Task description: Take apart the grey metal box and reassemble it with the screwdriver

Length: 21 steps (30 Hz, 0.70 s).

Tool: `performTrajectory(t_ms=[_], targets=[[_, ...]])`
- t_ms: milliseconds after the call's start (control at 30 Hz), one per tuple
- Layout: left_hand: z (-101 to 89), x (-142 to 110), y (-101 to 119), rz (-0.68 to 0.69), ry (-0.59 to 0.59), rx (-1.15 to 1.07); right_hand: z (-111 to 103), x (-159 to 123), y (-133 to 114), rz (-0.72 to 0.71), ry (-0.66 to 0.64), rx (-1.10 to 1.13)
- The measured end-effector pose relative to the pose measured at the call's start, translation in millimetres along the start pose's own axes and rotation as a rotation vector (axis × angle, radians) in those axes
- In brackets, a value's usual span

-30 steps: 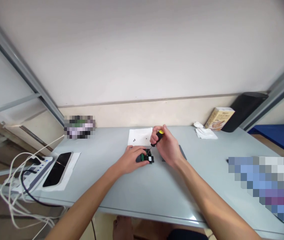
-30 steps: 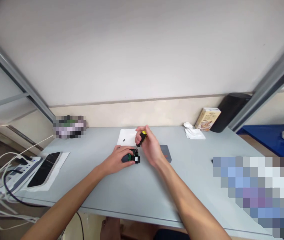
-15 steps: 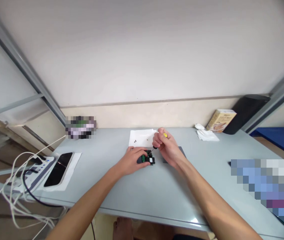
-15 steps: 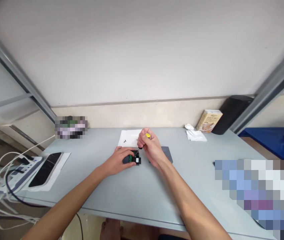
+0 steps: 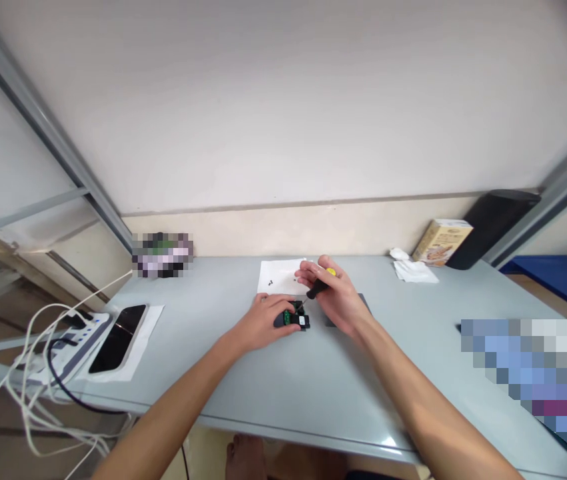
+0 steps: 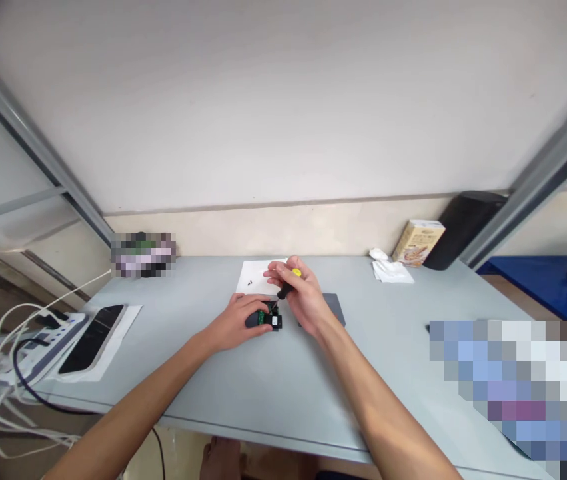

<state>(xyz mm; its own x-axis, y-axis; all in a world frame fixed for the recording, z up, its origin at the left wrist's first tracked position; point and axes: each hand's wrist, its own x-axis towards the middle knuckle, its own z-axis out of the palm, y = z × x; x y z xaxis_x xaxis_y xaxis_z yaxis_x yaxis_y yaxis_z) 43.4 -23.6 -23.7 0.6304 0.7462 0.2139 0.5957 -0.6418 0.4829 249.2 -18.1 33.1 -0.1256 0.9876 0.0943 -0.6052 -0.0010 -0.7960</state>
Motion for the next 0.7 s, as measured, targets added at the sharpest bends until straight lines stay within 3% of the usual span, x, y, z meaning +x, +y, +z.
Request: performTrajectory(t_ms=[200,367,700], targets=[[0.3,0.3,-0.4,-0.009,0.000,-0.011,-4.4,4.2,3.4,-0.039,-0.033,0.016],[2.4,0.1,-2.9,0.000,0.010,-0.011,-5.6,3.1,1.6,0.018,-0.097,0.063],[1.5,-0.5,-2.4,0.022,0.014,-0.019,-2.9,3.2,3.5,-0.008,0.022,0.060]])
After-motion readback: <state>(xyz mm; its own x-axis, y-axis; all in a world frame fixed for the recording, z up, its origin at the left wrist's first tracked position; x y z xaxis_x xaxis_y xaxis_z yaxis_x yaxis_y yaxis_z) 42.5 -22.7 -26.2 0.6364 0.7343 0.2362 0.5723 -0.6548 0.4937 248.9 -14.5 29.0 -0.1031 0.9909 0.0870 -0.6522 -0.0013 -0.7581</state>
